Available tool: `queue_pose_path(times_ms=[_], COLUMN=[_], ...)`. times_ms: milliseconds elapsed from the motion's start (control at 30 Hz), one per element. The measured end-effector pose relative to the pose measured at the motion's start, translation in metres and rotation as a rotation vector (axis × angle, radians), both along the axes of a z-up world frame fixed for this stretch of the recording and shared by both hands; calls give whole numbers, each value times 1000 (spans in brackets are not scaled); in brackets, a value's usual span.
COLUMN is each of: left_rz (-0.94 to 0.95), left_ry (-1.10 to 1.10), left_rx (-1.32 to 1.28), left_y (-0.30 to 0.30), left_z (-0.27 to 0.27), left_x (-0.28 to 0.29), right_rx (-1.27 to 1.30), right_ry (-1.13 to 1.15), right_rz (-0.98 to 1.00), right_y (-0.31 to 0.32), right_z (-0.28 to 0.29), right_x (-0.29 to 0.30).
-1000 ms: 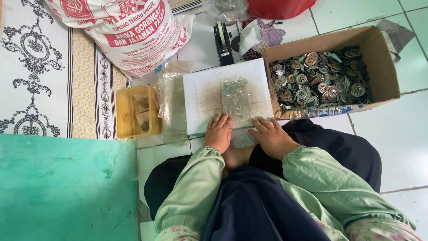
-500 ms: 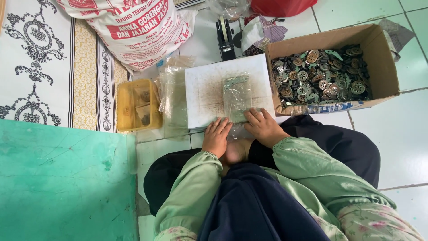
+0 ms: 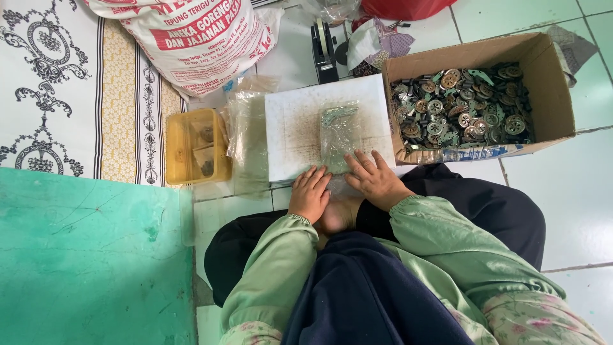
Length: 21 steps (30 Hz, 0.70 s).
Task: Picking small metal decorative ornaments from a box and placing them into small plastic bags for individual packaging.
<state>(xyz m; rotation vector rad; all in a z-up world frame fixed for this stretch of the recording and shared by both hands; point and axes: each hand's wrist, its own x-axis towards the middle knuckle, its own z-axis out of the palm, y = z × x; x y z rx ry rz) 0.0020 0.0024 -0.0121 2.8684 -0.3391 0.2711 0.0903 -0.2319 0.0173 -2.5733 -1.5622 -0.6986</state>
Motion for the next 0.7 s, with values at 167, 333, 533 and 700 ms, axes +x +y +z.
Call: queue_pose_path(times_ms=[167,333,533,700], left_rz=[8,19,22,39], left_ry=[-23,-32,-49,-91], left_rx=[-43,-74,-75,-84], left_y=[0,-1,1,0], left_z=[-4,4,-6,-3], left_x=[1,0,2,4], right_rx=[-2,-3,221,403], right_ry=[-2,89,210,419], right_rz=[-28,-36,-14,-30], right_y=[-1,1,-1,-6], right_z=[-8,-5,4,10], right_x=[3,1,0,4])
